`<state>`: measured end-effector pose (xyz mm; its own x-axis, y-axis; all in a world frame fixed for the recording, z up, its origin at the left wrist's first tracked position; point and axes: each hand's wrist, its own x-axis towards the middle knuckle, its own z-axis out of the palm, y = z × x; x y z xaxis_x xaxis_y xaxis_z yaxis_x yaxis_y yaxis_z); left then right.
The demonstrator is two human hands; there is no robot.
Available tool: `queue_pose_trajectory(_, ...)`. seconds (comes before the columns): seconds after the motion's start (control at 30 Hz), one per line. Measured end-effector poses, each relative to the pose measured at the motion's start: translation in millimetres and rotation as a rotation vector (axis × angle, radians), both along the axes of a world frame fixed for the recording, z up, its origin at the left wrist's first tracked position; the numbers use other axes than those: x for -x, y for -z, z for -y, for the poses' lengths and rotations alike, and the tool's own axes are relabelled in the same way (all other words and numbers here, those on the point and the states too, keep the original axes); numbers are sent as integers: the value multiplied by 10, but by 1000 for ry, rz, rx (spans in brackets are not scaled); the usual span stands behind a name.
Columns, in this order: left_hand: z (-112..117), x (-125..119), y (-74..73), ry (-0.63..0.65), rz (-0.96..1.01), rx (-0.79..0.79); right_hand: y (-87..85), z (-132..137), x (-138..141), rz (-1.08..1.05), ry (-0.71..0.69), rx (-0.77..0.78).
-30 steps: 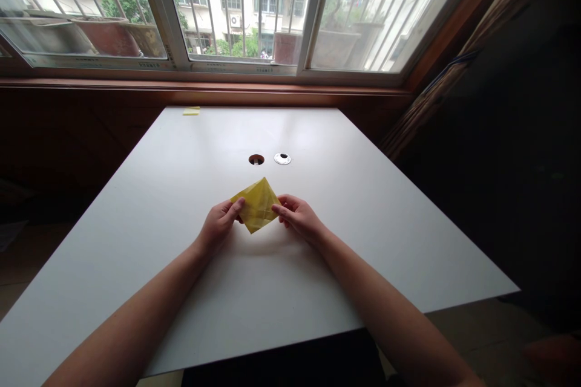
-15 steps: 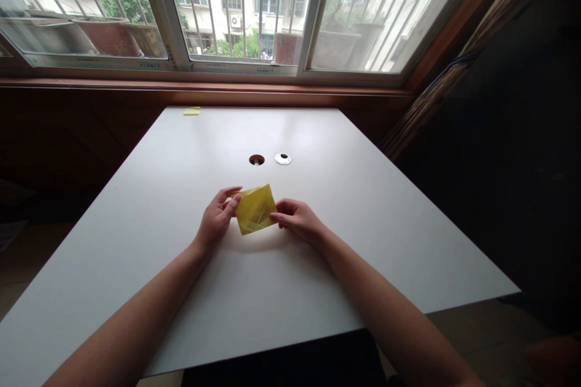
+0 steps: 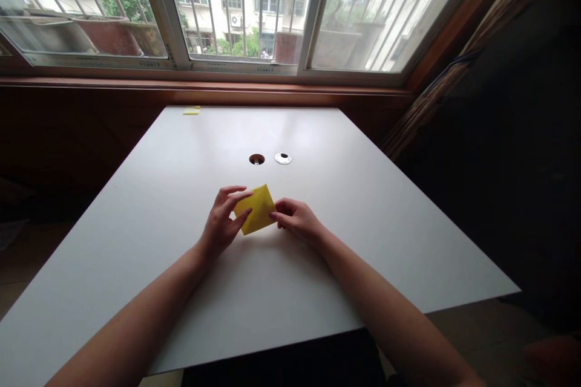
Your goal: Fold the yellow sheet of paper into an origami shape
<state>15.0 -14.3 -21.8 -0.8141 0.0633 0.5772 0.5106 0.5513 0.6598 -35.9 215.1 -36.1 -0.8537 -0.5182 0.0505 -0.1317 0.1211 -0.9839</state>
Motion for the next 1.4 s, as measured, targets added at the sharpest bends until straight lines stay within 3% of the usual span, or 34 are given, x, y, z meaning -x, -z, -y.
queue_pose_trajectory(0.27, -1, -1, 4, -61, 26, -13, 23, -6, 1, -46, 17, 1)
queue_pose_trajectory(0.57, -20, 0, 28, 56, -165, 72, 24, 12, 8, -47, 36, 6)
queue_pose_trajectory(0.83, -9, 7, 63, 126, -138, 120, 50, 16, 22, -41, 45, 21)
queue_pose_trajectory(1.2, -27, -8, 13, 120, -95, 2, 12, 14, 17, -39, 38, 30)
queue_pose_trajectory(1.4, -31, -19, -20, 56, 91, -218, 9, -11, 8, -33, 52, 34)
